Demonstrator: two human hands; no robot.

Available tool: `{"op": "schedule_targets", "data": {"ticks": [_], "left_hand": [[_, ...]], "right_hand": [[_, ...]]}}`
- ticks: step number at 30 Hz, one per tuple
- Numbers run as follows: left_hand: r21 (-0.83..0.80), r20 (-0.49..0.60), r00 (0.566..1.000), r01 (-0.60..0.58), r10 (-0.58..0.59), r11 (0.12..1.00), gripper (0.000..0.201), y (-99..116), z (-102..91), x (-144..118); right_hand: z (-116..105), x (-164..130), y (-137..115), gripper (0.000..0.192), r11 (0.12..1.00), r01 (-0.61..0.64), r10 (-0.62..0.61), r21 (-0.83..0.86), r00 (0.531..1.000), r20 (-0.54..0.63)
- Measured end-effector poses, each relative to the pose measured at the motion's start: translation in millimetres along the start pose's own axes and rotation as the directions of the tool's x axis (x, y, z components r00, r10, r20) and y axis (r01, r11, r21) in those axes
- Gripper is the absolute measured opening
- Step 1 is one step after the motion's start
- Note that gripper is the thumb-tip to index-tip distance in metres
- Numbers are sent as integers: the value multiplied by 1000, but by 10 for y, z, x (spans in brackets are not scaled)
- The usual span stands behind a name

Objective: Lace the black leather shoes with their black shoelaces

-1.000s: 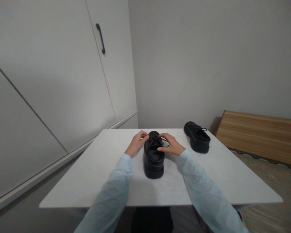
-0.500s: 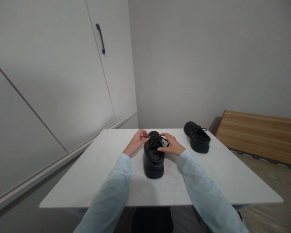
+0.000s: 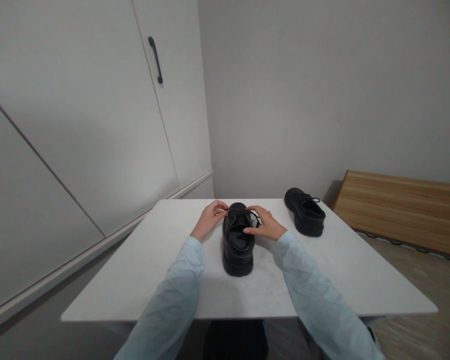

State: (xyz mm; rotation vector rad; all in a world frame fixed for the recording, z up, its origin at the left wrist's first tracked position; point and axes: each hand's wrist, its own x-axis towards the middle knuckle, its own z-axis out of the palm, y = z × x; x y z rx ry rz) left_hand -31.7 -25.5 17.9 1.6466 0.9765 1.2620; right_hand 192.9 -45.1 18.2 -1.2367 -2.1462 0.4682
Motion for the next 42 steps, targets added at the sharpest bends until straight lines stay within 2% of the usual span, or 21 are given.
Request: {"op": "schedule_targets", "data": {"ticks": [13, 18, 23, 27, 31, 34, 42], "left_hand": [[78, -34, 999, 37, -35, 996, 15, 7, -29, -2], [77, 20, 1000, -1, -1, 997, 21, -61, -24, 17], [37, 99, 993, 60, -63, 998, 32, -82, -49, 9], [87, 123, 990, 63, -73, 994, 32, -74, -82, -2], [147, 80, 996, 18, -30, 989, 23, -90, -84, 0], [123, 33, 999, 2, -6, 992, 18, -134, -70, 13], [-28, -28, 993, 118, -119, 993, 24, -224, -74, 42]], "right_hand": [[20, -4, 25, 67, 1000, -3, 3, 6, 1000, -9], [16, -4, 23, 65, 1000, -5, 5, 8, 1000, 5], [9, 0, 8, 66, 1000, -14, 14, 1, 1000, 10], [7, 2, 2, 66, 1000, -21, 21, 7, 1000, 18], [17, 3, 16, 67, 1000, -25, 25, 6, 1000, 15], [29, 4, 38, 66, 1000, -22, 22, 7, 1000, 16], [49, 7, 55, 68, 1000, -31, 31, -5, 999, 9]]}}
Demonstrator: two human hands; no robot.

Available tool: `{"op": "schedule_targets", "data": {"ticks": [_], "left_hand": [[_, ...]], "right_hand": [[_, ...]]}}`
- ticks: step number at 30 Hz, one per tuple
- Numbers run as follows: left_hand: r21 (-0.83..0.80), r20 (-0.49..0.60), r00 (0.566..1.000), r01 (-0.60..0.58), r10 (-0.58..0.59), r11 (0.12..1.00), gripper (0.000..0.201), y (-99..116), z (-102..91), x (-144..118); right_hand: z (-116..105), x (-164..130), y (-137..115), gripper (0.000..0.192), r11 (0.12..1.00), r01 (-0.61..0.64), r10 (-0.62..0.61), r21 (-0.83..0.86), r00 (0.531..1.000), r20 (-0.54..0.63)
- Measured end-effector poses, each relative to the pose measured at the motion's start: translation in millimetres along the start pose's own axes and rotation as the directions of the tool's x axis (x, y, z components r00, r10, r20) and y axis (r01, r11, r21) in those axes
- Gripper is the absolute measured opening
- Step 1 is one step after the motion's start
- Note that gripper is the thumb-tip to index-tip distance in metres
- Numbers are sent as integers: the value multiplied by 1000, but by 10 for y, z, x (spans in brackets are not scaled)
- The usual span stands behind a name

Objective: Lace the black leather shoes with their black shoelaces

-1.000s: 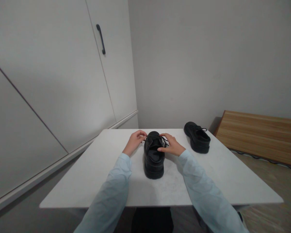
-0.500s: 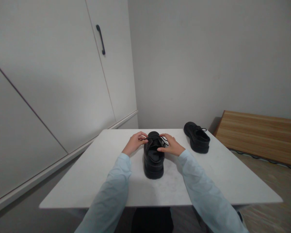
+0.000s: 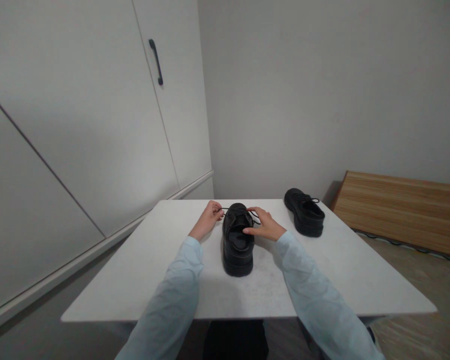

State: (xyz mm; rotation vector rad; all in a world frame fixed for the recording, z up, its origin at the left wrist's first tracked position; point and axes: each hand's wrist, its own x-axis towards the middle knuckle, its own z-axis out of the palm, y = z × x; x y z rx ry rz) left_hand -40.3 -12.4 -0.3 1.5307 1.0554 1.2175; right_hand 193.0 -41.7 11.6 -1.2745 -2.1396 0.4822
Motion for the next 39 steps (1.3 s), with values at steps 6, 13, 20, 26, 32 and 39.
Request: {"op": "schedule_targets", "data": {"ticks": [6, 13, 20, 26, 32, 39], "left_hand": [[-128, 2, 1000, 15, -15, 992, 30, 54, 4, -58], [-275, -5, 1000, 16, -18, 961, 34, 123, 42, -98], [-264, -40, 998, 32, -43, 964, 37, 160, 61, -108], [-168, -70, 997, 7, -19, 986, 31, 158, 65, -90], [-71, -84, 996, -41, 35, 997, 29, 147, 54, -69], [-44, -56, 998, -4, 1, 999, 27, 172, 48, -94]], "right_hand": [[-9, -3, -21, 70, 1000, -18, 18, 11, 1000, 7], [-24, -8, -42, 73, 999, -39, 38, 19, 999, 21], [-27, -10, -51, 74, 998, -59, 58, 24, 998, 33], [-40, -10, -101, 72, 996, -86, 85, 25, 996, 33], [-33, -17, -96, 71, 996, -81, 80, 32, 996, 27], [3, 45, 56, 34, 987, 75, -71, 141, 997, -38]]}}
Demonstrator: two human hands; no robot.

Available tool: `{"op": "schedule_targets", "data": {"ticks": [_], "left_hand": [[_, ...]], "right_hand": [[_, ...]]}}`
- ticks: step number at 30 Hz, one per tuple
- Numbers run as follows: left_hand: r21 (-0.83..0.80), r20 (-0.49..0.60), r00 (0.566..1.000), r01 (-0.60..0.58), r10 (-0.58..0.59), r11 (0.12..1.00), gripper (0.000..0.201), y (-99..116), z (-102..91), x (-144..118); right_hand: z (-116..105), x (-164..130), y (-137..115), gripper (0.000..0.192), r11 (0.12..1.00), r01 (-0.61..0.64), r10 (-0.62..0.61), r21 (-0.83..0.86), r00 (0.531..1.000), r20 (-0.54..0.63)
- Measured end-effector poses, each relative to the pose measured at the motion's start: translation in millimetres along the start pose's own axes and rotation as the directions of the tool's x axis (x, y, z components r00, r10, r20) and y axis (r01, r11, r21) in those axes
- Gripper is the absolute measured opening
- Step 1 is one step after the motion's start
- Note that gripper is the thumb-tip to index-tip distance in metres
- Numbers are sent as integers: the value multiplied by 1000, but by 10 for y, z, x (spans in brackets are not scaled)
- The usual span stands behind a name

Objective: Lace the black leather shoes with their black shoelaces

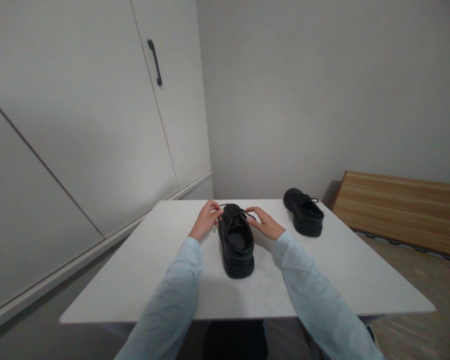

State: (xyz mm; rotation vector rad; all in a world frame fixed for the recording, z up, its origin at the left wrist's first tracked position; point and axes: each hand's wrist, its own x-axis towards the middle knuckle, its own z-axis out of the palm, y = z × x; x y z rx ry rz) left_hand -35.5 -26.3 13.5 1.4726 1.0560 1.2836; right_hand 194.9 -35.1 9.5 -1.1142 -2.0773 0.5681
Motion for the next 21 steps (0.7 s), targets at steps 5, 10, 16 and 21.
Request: {"op": "schedule_targets", "data": {"ticks": [5, 10, 16, 21], "left_hand": [[-14, 38, 999, 29, -28, 999, 25, 7, 10, -13], [-64, 57, 997, 63, -59, 996, 31, -5, 10, -9], [-62, 73, 994, 89, -84, 994, 32, 0, 9, -8], [3, 74, 997, -12, 12, 1000, 27, 13, -3, -4]], "right_hand": [[-25, 31, 82, 10, 993, 17, -28, -121, 996, -86], [24, 23, 73, 6, 977, -6, -13, -214, 996, -87], [134, 48, 83, 7, 971, -102, 73, -216, 988, -137], [177, 47, 93, 8, 982, -111, 89, -156, 986, -143]]}}
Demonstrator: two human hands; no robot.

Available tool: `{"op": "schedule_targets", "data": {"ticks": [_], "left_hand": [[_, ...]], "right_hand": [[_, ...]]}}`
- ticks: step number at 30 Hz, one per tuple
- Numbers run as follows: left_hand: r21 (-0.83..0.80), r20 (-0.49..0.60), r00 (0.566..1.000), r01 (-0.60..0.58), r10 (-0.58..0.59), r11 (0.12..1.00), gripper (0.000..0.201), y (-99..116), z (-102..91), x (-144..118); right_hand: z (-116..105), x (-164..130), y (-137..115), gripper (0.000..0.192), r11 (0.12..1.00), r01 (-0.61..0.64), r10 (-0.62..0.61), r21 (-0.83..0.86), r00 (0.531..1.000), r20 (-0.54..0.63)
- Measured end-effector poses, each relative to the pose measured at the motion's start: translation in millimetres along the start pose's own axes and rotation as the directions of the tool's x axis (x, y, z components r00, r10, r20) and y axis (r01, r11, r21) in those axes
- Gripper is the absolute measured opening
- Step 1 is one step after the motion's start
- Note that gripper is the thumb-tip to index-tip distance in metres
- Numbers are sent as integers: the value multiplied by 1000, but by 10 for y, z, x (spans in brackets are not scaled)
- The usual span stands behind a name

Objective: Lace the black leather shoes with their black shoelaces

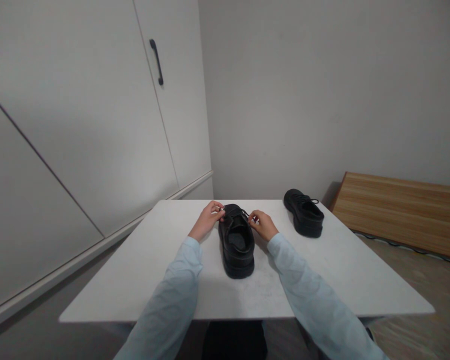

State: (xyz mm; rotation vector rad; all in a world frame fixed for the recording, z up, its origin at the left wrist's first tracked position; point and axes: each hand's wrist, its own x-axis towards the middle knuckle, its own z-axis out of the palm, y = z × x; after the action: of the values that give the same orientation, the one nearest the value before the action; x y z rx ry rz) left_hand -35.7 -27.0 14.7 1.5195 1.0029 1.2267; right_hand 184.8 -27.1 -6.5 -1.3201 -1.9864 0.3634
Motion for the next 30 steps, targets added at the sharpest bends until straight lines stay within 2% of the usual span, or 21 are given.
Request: {"op": "schedule_targets", "data": {"ticks": [4, 22, 30], "left_hand": [[7, 0, 999, -32, 32, 999, 26, 10, -6, -4], [-92, -36, 999, 3, -6, 996, 28, -45, -2, 18], [-37, -25, 1000, -7, 6, 999, 24, -32, 2, 21]], "right_hand": [[-3, -23, -20, 6, 999, -30, 29, 39, 1000, 11], [7, -35, 36, 7, 997, -12, 12, 71, 1000, 3], [-26, -45, -19, 8, 996, -17, 20, 89, 999, -31]]}}
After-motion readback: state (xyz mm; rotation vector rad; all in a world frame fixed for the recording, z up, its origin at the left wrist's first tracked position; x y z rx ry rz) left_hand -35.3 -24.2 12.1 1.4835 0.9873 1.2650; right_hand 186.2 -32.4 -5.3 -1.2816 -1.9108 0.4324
